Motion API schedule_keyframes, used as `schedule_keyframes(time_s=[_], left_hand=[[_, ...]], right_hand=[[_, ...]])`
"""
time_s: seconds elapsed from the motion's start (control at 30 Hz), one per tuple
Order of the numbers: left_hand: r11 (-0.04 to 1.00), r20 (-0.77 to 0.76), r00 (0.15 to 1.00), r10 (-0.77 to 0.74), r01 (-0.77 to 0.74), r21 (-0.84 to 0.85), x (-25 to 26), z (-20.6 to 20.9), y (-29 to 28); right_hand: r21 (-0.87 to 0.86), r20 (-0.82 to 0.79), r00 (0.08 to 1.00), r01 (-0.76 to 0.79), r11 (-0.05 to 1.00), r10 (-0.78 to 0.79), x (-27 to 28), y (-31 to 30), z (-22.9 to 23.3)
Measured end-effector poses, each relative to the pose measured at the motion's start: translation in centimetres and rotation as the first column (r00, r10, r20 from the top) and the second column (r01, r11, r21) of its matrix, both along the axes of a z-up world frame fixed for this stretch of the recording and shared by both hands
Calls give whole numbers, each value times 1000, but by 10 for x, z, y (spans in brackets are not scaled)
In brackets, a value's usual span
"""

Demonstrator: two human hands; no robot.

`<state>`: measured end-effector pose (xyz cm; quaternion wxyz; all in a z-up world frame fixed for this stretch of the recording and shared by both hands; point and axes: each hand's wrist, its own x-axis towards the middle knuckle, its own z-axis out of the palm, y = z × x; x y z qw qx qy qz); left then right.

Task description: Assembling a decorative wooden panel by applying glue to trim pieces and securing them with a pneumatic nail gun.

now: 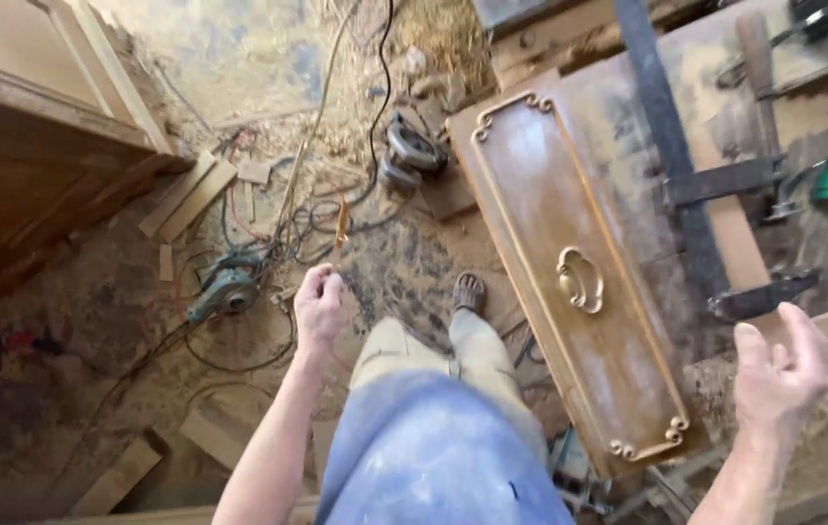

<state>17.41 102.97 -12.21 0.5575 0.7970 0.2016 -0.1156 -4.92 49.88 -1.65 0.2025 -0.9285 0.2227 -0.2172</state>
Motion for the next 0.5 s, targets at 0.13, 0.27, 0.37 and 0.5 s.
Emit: schedule_keyframes(time_s=[0.13, 0.27, 0.37, 0.5], left_hand=[[976, -190, 980, 64, -21, 218, -11, -112, 102], [877, -552, 826, 113, 179, 447, -33, -144, 217], [859, -610, 782, 126, 222, 462, -34, -132, 291], [776, -617, 784, -68, 431, 461, 0, -136, 373]], right_hand=[[544, 104, 985, 57, 837, -135, -11, 59, 31], [872, 268, 963, -257, 416, 34, -12, 163, 48], [989, 94, 992, -102, 104, 79, 5, 241, 1], [401, -908, 407, 770, 496, 102, 74, 347, -45]])
